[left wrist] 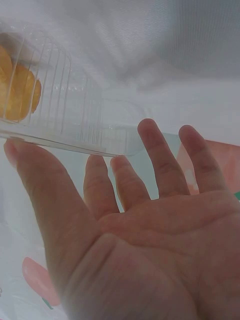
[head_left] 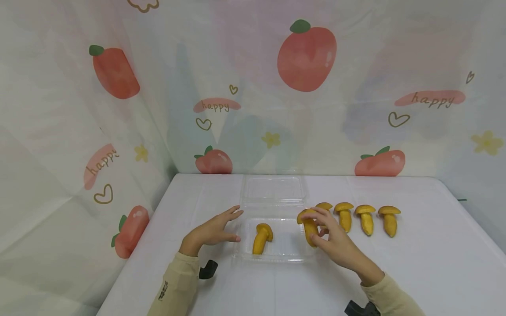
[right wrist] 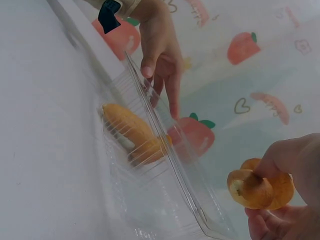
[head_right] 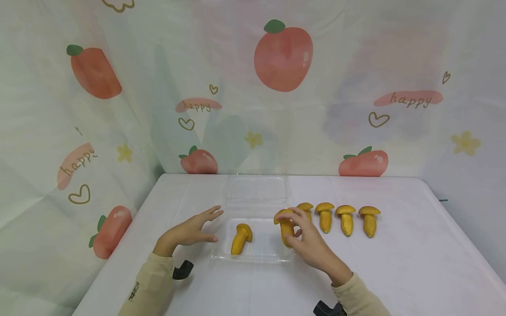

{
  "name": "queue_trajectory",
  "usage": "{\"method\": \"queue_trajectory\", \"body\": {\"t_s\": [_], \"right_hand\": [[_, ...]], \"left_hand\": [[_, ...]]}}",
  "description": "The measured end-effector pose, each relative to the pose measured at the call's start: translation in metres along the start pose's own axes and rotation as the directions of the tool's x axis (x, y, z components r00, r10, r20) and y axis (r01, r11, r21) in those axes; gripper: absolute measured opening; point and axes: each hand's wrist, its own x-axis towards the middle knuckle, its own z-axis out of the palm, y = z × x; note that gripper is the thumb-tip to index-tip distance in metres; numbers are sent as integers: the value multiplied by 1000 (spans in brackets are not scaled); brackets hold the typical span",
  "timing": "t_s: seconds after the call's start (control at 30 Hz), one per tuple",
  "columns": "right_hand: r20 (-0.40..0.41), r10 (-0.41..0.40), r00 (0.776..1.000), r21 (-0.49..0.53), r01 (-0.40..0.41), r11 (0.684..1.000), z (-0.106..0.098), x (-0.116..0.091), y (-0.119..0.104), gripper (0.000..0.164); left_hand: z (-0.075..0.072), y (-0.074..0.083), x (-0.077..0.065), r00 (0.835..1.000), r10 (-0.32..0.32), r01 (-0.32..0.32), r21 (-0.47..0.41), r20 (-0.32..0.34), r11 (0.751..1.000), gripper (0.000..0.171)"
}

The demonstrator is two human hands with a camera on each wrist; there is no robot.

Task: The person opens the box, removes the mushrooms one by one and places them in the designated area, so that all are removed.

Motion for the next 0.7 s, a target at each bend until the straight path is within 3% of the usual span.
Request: {"method": "queue_trajectory", "body": {"t_s": [0.7], "right_hand": [[-76,-21,997,-106,13,994,-37,-18,22,43]], "left_hand": [[0,1,0,1000,-6,6,0,4,1000,82]]}}
